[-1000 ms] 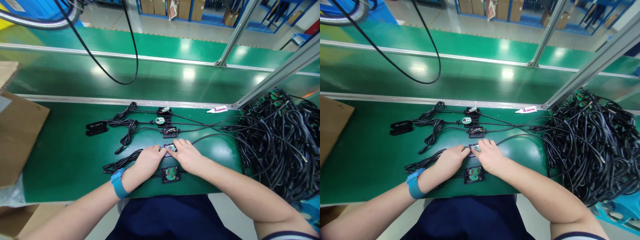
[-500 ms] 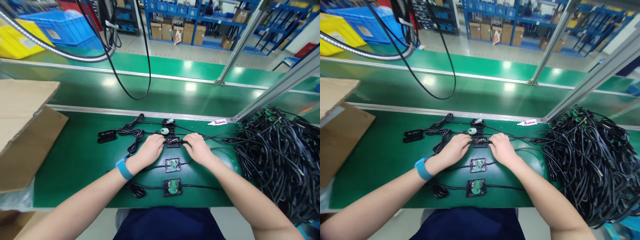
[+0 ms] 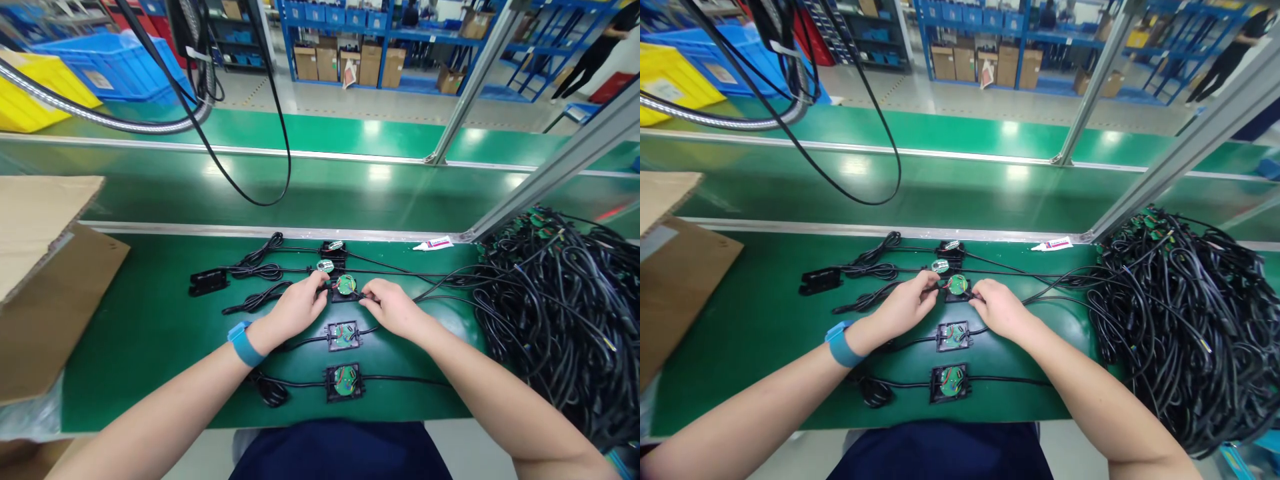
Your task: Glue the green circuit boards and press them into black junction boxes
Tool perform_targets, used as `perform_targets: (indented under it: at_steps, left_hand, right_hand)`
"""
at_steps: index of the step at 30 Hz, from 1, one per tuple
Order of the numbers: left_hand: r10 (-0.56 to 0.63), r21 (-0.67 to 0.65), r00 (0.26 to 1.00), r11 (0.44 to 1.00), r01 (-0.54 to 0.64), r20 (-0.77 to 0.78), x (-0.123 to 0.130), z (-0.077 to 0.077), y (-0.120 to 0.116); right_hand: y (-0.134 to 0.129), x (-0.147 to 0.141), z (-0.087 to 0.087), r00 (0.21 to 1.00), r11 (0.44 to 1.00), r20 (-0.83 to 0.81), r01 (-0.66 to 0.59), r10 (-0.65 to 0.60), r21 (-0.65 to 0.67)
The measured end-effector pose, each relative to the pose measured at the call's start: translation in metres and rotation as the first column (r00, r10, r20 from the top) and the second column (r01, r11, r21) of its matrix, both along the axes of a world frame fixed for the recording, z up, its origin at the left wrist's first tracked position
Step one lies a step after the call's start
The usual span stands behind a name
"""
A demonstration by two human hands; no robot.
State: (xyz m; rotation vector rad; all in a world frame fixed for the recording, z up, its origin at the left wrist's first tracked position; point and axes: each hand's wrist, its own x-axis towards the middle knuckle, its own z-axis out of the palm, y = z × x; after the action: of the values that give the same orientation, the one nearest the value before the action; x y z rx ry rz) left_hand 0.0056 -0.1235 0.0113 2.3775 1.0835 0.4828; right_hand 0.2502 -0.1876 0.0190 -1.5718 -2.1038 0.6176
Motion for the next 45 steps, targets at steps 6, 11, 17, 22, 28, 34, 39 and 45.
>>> perform_targets:
  at_steps: [6, 11, 17, 22, 28, 34, 39, 45]
  left_hand:
    - [0.111, 0.054, 0.985, 0.993, -0.104, -0.134, 0.019, 0.011, -0.005]
    - [0.180, 0.068, 0.952, 0.983, -0.168, -0.248, 0.030, 0.014, -0.006]
    - [0.233, 0.044, 0.903, 0.971, -0.233, -0.360, 0.041, 0.014, -0.004]
    - [0.263, 0.025, 0.881, 0.961, -0.276, -0.393, 0.047, 0.014, -0.002]
    - [0.295, 0.057, 0.868, 0.953, -0.297, -0.399, 0.048, 0.004, -0.003]
    - [0.264, 0.069, 0.864, 0.963, -0.260, -0.430, 0.048, 0.004, -0.003]
    - [0.254, 0.023, 0.842, 0.961, -0.276, -0.475, 0.052, 0.012, -0.003]
    - [0.224, 0.009, 0.855, 0.968, -0.249, -0.468, 0.053, 0.012, 0.000]
  right_hand:
    - [-0.005, -0.012, 0.000, 0.999, 0.999, 0.019, 0.035, -0.034, -0.032]
    - [-0.003, -0.014, -0.004, 0.998, 0.997, 0.046, 0.046, -0.044, -0.063]
    - [-0.002, -0.015, -0.006, 0.997, 0.996, 0.070, 0.033, -0.027, -0.082]
    - [0.003, -0.018, -0.002, 0.997, 0.991, 0.076, 0.041, -0.032, -0.129]
    - [0.008, -0.023, 0.000, 0.995, 0.986, 0.100, 0.041, -0.025, -0.165]
    - [0.017, -0.026, 0.015, 0.971, 0.974, 0.238, 0.018, 0.037, -0.228]
    - [0.024, -0.028, 0.025, 0.927, 0.961, 0.365, 0.025, 0.081, -0.275]
    - [0.023, -0.023, 0.022, 0.941, 0.972, 0.329, -0.004, 0.083, -0.235]
